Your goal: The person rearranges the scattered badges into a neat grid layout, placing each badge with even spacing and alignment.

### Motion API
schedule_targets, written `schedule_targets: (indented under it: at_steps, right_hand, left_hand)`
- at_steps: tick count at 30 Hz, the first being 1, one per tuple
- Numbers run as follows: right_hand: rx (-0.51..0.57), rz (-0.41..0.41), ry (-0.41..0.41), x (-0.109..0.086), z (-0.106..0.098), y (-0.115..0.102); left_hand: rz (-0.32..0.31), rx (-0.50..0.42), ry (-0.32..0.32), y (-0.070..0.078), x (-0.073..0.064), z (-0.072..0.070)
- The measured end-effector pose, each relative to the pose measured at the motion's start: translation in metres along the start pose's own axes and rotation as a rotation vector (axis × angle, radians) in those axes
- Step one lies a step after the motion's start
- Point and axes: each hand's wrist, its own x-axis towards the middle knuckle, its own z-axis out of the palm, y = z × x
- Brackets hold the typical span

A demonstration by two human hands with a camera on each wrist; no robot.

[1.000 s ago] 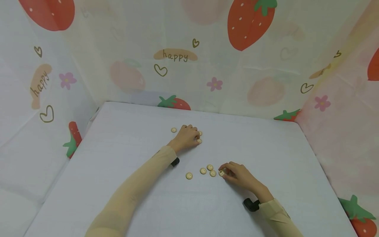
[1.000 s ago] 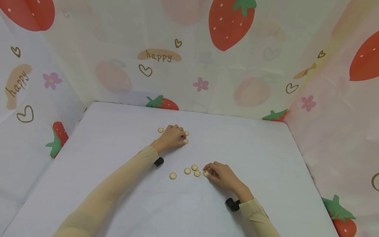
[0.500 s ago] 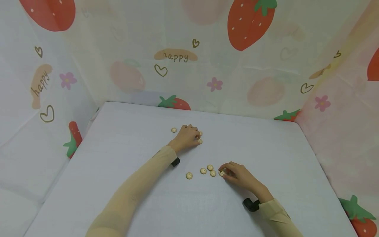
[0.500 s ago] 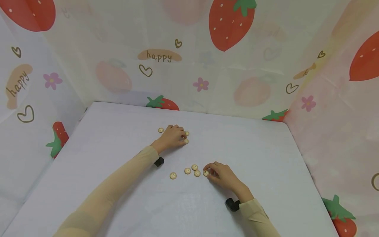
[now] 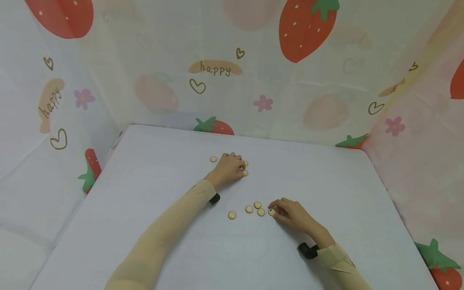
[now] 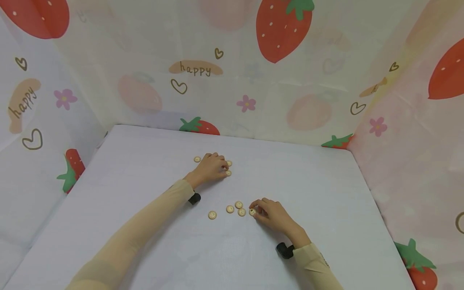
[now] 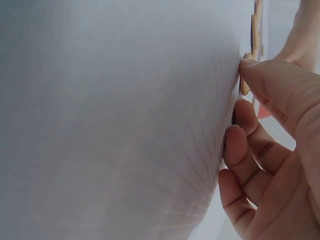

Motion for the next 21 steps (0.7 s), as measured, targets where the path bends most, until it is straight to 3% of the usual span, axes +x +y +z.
schedule_targets:
  at_steps: [12, 21]
  right_hand:
    - [-0.012, 0.004, -0.017, 0.001, -0.002, -0.002]
    - [-0.012, 0.014, -0.028, 0.002, -0.002, -0.002]
  left_hand:
    - [0.029, -0.013, 0.036, 0.008, -0.008, -0.011]
    - [0.042, 0.008, 0.009, 0.008, -0.02, -0.009]
